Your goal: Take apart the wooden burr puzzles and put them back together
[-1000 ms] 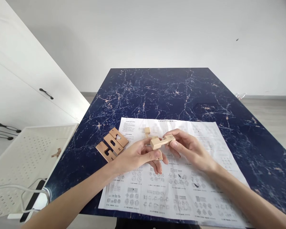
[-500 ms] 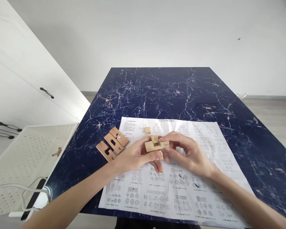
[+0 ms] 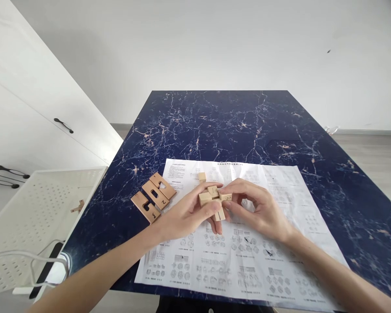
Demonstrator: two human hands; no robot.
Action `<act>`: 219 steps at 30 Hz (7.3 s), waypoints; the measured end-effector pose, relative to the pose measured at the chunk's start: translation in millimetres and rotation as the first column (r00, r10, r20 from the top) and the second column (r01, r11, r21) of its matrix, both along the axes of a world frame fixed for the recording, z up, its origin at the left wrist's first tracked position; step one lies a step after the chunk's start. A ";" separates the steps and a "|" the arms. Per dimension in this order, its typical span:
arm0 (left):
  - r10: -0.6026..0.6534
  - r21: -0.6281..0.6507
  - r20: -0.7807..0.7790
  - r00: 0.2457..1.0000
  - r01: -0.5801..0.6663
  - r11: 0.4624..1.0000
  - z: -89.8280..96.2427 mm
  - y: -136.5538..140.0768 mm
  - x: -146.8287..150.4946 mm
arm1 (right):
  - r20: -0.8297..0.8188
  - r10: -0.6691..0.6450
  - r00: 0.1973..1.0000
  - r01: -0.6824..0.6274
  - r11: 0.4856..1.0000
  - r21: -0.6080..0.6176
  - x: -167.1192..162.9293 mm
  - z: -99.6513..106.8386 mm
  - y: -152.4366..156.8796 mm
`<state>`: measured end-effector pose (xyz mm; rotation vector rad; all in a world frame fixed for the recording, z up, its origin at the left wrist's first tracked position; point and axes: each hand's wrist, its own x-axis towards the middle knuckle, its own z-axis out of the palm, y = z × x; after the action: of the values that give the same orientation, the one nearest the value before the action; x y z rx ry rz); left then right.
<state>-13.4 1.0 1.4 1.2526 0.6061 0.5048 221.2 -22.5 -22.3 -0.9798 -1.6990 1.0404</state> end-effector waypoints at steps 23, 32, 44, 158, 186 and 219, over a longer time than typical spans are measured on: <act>0.153 0.429 -0.206 0.967 -0.051 0.902 -3.3 -4.2 -4.1 | 0.082 0.082 0.993 -0.073 0.991 -0.111 2.2 -0.5 -5.5; 0.114 0.403 -0.214 0.970 -0.019 0.915 -0.5 -3.6 -3.6 | 0.093 0.093 0.991 -0.082 0.989 -0.119 3.4 1.1 -6.3; 0.130 0.344 -0.288 0.949 -0.024 0.939 4.8 -0.4 1.1 | 0.023 0.023 0.999 -0.019 0.985 -0.172 1.9 1.4 -2.9; 0.454 0.885 -0.098 0.886 -0.131 0.447 -21.9 0.1 -1.3 | -0.530 0.019 0.848 -0.356 0.761 -0.543 10.6 -1.7 5.8; 0.480 0.921 -0.129 0.868 -0.075 0.383 -22.0 -2.1 -3.0 | -0.371 -0.005 0.929 -0.203 0.831 -0.518 -7.4 8.9 -6.8; 0.449 0.939 -0.138 0.883 -0.028 0.342 -26.4 -2.6 -4.3 | -0.277 0.010 0.961 -0.156 0.844 -0.513 -6.7 12.6 -11.0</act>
<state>-17.7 -1.6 -24.9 2.4394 0.8979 0.9523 214.5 -33.5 -9.7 -1.0506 -1.2580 1.6805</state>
